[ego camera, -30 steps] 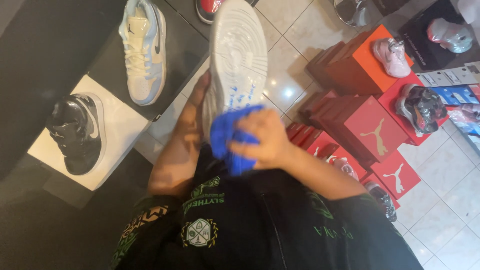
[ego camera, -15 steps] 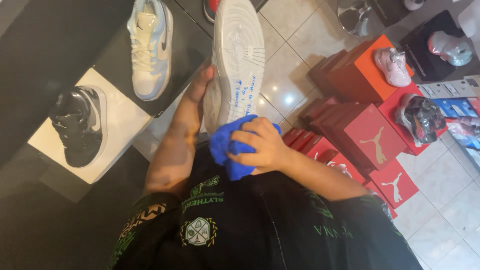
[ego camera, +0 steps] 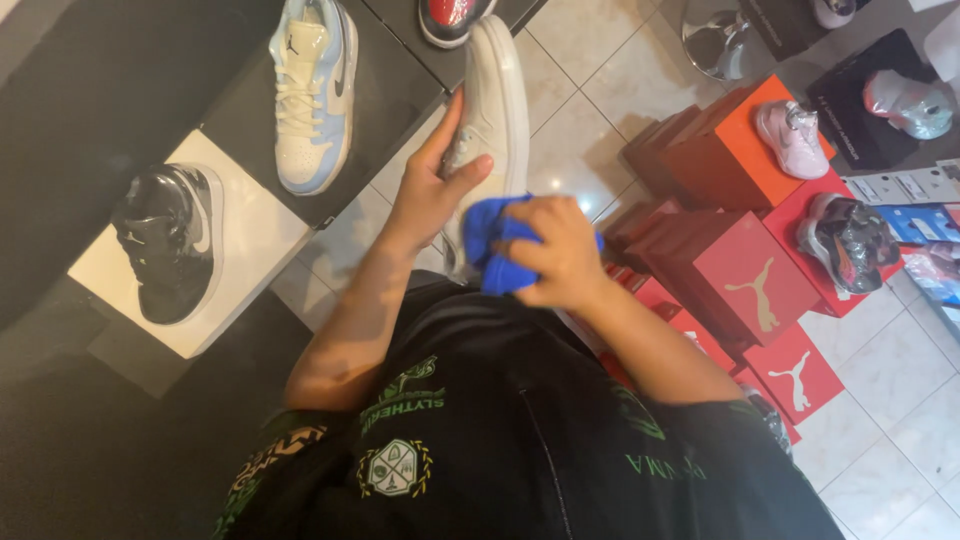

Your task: Wiping a shoe and shoe boxes with a cloth to clean them.

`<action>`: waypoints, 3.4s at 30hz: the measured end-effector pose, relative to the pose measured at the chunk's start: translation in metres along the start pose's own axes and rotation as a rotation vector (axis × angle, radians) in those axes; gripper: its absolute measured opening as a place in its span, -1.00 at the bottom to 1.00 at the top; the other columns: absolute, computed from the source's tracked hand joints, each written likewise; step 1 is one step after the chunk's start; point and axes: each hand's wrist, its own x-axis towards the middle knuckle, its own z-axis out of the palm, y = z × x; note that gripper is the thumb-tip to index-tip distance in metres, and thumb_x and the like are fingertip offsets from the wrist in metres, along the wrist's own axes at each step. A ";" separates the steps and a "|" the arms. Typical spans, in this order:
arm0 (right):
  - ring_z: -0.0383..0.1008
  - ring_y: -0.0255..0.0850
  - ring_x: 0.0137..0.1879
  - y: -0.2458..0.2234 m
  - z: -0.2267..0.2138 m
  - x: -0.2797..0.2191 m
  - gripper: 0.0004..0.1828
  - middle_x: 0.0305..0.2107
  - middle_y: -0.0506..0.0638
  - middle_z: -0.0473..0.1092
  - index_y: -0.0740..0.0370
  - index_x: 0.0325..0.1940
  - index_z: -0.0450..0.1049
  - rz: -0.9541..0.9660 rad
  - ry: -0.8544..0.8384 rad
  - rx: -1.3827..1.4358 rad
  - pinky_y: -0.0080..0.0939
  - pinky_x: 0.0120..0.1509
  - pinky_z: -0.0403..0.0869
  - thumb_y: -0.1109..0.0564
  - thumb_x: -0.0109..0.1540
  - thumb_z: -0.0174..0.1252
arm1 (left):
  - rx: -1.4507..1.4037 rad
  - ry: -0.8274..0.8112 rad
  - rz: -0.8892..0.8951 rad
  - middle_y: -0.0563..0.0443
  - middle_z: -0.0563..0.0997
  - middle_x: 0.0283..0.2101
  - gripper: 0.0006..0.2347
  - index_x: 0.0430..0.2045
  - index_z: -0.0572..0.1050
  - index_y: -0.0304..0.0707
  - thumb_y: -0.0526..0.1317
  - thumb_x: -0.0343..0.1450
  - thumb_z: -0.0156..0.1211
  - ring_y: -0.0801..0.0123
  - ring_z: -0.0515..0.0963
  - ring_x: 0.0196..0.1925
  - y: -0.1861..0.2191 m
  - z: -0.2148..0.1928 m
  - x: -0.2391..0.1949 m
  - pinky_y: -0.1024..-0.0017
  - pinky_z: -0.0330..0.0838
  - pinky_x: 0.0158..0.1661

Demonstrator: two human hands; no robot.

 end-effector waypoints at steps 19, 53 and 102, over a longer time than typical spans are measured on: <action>0.33 -0.18 -0.03 0.058 -0.016 0.061 -0.69 -0.18 -0.04 0.25 0.11 -0.10 0.49 0.443 0.692 0.612 -0.27 0.09 0.28 0.28 0.09 0.07 | -0.109 -0.204 0.221 -0.19 0.20 0.51 -0.20 0.47 0.17 -0.25 -0.15 0.33 0.54 0.26 0.19 0.50 -0.020 0.005 -0.017 0.17 0.02 0.49; 0.31 0.16 0.33 0.003 0.017 0.042 -0.70 0.13 0.23 0.21 0.01 0.14 0.48 0.303 0.471 0.356 0.17 0.45 0.31 0.14 0.31 0.14 | -0.055 0.181 0.228 -0.20 0.24 0.49 -0.28 0.46 0.07 -0.28 0.03 0.49 0.32 0.22 0.25 0.51 -0.061 -0.035 -0.007 0.25 0.13 0.50; 0.35 -0.16 0.15 0.064 -0.061 0.089 -0.45 0.02 0.08 0.35 0.27 0.20 0.38 0.357 0.195 0.733 -0.02 0.35 0.34 -0.03 0.23 0.29 | 0.509 -0.161 0.582 -0.32 0.38 0.38 -0.31 0.31 0.41 -0.22 -0.18 0.25 0.63 -0.16 0.46 0.33 0.005 -0.015 -0.033 0.05 0.35 0.29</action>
